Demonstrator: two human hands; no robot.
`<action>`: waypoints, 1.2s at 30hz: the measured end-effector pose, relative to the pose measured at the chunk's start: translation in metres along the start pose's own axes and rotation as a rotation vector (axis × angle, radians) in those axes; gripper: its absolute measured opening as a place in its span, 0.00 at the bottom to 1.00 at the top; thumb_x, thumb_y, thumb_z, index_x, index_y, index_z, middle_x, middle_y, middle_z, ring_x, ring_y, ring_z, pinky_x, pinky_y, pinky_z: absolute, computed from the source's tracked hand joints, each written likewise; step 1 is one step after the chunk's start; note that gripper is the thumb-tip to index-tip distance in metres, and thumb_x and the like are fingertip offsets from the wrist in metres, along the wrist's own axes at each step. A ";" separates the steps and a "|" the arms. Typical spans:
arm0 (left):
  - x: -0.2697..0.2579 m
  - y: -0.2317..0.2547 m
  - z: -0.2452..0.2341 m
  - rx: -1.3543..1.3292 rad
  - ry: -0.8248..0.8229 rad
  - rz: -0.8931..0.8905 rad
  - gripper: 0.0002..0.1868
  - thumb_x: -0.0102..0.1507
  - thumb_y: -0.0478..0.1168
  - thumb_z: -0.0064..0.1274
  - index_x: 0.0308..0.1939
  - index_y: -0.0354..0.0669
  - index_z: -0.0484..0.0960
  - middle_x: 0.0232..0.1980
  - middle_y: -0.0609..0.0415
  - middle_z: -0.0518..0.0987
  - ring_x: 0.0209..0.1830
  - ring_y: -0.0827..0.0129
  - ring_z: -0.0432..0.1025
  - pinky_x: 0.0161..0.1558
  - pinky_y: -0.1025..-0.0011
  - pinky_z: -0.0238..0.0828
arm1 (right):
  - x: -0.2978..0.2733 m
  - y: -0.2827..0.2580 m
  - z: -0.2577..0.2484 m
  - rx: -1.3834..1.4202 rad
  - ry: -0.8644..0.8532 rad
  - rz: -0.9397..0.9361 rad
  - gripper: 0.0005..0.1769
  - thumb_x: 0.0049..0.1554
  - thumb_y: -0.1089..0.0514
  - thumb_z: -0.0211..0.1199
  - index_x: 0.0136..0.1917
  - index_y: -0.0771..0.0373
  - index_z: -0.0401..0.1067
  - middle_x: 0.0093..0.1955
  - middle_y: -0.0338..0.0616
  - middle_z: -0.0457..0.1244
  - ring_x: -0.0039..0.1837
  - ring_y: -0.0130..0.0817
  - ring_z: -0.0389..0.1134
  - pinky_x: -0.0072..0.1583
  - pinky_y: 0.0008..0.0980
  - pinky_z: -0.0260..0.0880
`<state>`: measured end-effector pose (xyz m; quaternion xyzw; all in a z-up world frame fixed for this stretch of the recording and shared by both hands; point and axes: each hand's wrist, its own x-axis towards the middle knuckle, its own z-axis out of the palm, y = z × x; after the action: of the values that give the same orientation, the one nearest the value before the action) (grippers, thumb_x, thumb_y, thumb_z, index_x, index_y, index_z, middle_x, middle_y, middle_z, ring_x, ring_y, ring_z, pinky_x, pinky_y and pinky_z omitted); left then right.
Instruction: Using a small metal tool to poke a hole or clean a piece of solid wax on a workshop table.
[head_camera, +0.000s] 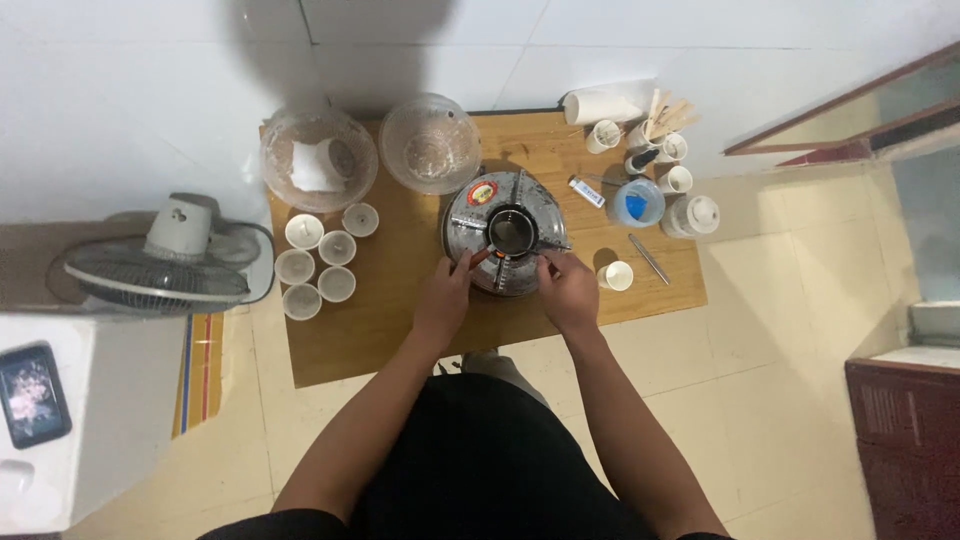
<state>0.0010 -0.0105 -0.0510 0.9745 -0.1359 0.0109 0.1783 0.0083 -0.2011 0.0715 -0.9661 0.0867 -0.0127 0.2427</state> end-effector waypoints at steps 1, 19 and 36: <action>-0.001 0.001 -0.004 -0.004 0.000 -0.010 0.20 0.74 0.45 0.42 0.70 0.48 0.72 0.46 0.53 0.74 0.36 0.71 0.77 0.33 0.79 0.76 | 0.000 0.008 0.006 -0.004 -0.007 -0.006 0.13 0.64 0.57 0.60 0.54 0.66 0.80 0.42 0.56 0.70 0.48 0.51 0.74 0.49 0.47 0.74; -0.004 0.004 -0.020 -0.070 0.028 -0.037 0.18 0.75 0.44 0.41 0.67 0.45 0.75 0.48 0.50 0.76 0.39 0.68 0.78 0.35 0.76 0.78 | -0.015 0.018 0.007 0.936 -0.085 0.326 0.11 0.60 0.63 0.68 0.57 0.63 0.77 0.48 0.49 0.72 0.36 0.30 0.71 0.41 0.30 0.80; -0.004 0.007 -0.012 -0.063 0.086 -0.051 0.17 0.74 0.45 0.43 0.65 0.50 0.76 0.44 0.53 0.76 0.28 0.71 0.78 0.29 0.75 0.78 | 0.007 0.042 0.019 0.196 0.096 0.092 0.04 0.60 0.61 0.69 0.49 0.61 0.81 0.41 0.49 0.72 0.42 0.41 0.75 0.43 0.39 0.74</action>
<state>-0.0047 -0.0112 -0.0376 0.9701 -0.1036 0.0441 0.2149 0.0102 -0.2297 0.0352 -0.9310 0.1406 -0.0565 0.3321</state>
